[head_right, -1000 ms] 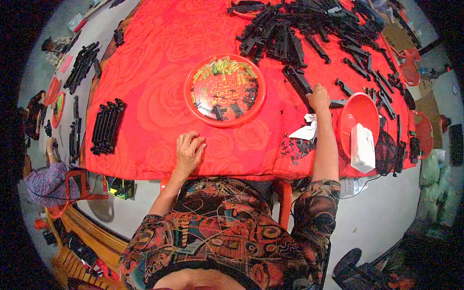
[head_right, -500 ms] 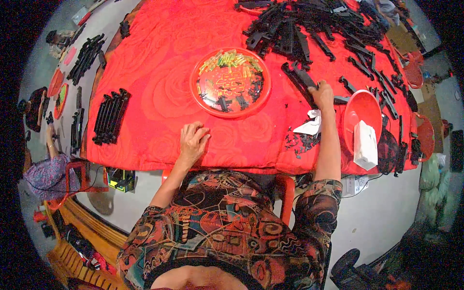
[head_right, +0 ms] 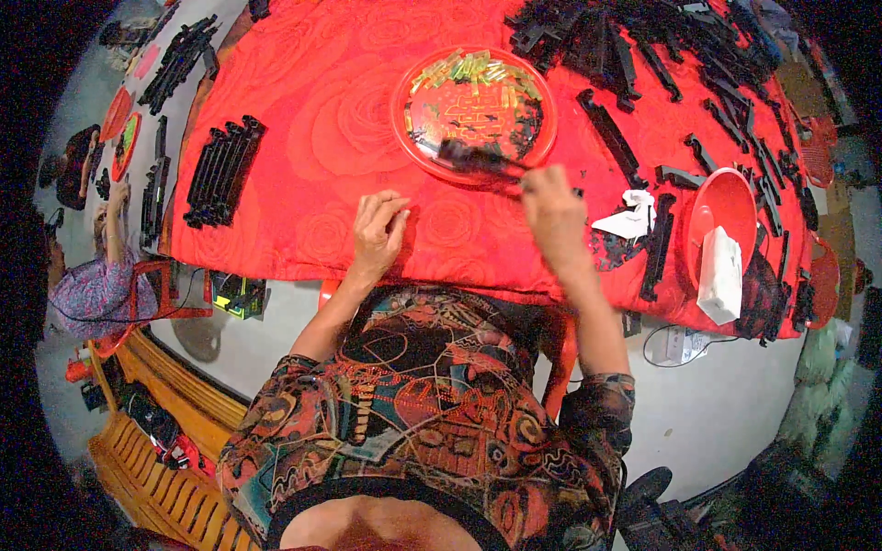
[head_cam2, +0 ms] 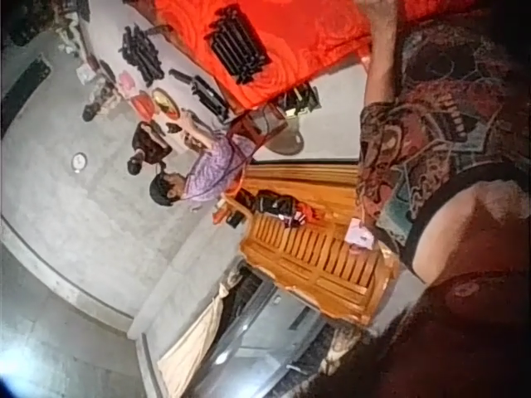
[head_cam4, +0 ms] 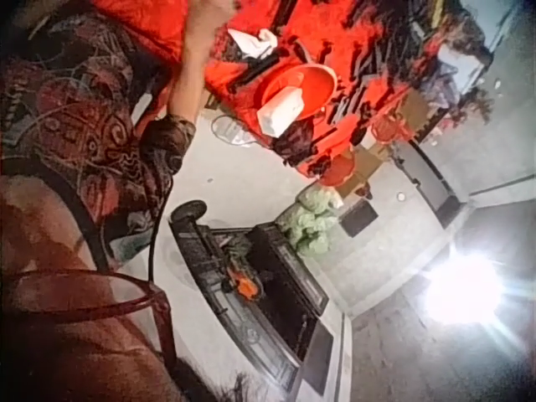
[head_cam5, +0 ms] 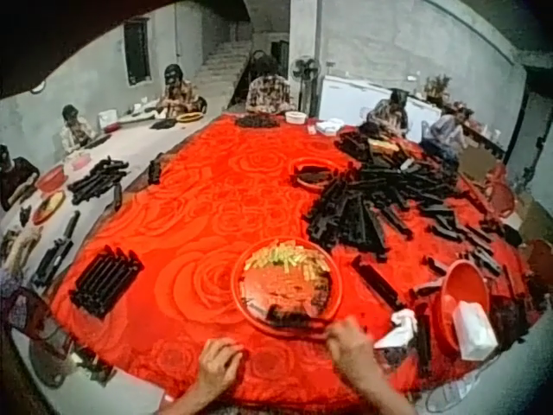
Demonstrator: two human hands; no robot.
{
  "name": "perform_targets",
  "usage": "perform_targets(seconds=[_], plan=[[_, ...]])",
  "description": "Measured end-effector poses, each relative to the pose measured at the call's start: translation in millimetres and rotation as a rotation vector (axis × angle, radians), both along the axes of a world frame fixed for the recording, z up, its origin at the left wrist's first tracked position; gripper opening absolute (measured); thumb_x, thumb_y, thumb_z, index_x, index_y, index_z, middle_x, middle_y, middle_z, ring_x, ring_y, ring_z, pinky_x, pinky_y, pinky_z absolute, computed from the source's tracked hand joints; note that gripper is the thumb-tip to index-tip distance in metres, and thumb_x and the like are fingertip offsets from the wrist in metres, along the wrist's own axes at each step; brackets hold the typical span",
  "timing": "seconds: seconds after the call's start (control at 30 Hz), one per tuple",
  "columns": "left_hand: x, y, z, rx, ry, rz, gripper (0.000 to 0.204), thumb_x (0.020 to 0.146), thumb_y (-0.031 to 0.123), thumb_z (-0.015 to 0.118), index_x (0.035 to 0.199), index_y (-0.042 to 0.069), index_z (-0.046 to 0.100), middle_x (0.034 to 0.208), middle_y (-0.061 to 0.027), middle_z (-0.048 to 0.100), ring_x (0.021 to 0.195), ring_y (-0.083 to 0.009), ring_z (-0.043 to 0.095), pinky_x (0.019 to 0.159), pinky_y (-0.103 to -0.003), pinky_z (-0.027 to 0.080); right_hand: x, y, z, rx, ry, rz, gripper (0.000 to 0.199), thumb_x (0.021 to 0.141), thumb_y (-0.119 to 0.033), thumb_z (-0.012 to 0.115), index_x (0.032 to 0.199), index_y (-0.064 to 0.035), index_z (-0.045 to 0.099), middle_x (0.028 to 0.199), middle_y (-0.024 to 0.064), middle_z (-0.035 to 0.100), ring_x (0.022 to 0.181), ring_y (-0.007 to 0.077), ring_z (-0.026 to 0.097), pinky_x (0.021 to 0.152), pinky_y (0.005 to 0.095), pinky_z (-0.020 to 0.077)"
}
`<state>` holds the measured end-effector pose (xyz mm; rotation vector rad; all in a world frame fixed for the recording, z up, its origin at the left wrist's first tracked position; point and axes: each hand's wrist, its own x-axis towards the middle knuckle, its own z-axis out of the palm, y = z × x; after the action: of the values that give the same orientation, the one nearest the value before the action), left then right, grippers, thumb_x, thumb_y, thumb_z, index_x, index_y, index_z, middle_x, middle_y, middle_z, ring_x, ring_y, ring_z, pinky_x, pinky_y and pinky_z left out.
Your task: The person assembles plastic components by inserting small metal pins into plastic parts using a handheld tool and setting the assembled pieces aside on the table.
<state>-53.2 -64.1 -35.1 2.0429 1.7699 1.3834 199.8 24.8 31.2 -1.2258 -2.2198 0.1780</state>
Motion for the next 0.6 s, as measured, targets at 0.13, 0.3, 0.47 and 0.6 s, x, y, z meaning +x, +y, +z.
perform_targets(seconds=[0.13, 0.3, 0.47, 0.6], plan=[[4, -8, 17, 0.083, 0.058, 0.023, 0.031, 0.067, 0.004, 0.069, 0.097, 0.003, 0.062, 0.101, -0.0099, 0.056, 0.091, -0.0283, 0.052, 0.076, -0.039, 0.043, -18, -41, -27, -0.03, -0.048, 0.064, 0.016, 0.074, -0.004, 0.063, 0.088, -0.0104, 0.057, 0.083, 0.0082, 0.051, 0.065, 0.0266, 0.058, 0.054, 0.037, 0.0475], [17, -3, 29, 0.101, 0.201, -0.105, 0.05, 0.065, 0.014, 0.072, 0.112, 0.005, 0.057, 0.109, -0.0115, 0.053, 0.1, -0.0299, 0.05, 0.083, -0.042, 0.04, -23, -56, -46, -0.049, -0.057, 0.124, 0.022, 0.072, -0.003, 0.064, 0.092, -0.0085, 0.057, 0.085, 0.0081, 0.051, 0.065, 0.0254, 0.059, 0.055, 0.0357, 0.0483], [22, 10, 16, 0.025, 0.227, -0.205, 0.054, 0.062, 0.016, 0.074, 0.112, 0.006, 0.056, 0.107, -0.0094, 0.053, 0.1, -0.0277, 0.05, 0.083, -0.043, 0.039, -20, -55, -49, -0.072, -0.071, 0.136, 0.025, 0.073, -0.003, 0.065, 0.096, -0.008, 0.058, 0.088, 0.0081, 0.052, 0.069, 0.025, 0.06, 0.057, 0.0352, 0.0492], [22, 14, 11, 0.004, 0.212, -0.205, 0.049, 0.061, 0.008, 0.073, 0.109, 0.005, 0.059, 0.1, -0.009, 0.056, 0.093, -0.0275, 0.052, 0.078, -0.04, 0.041, -16, -54, -30, -0.073, 0.051, 0.072, 0.021, 0.075, -0.002, 0.064, 0.095, -0.0063, 0.059, 0.089, 0.0096, 0.055, 0.073, 0.0261, 0.059, 0.06, 0.0356, 0.0492]])
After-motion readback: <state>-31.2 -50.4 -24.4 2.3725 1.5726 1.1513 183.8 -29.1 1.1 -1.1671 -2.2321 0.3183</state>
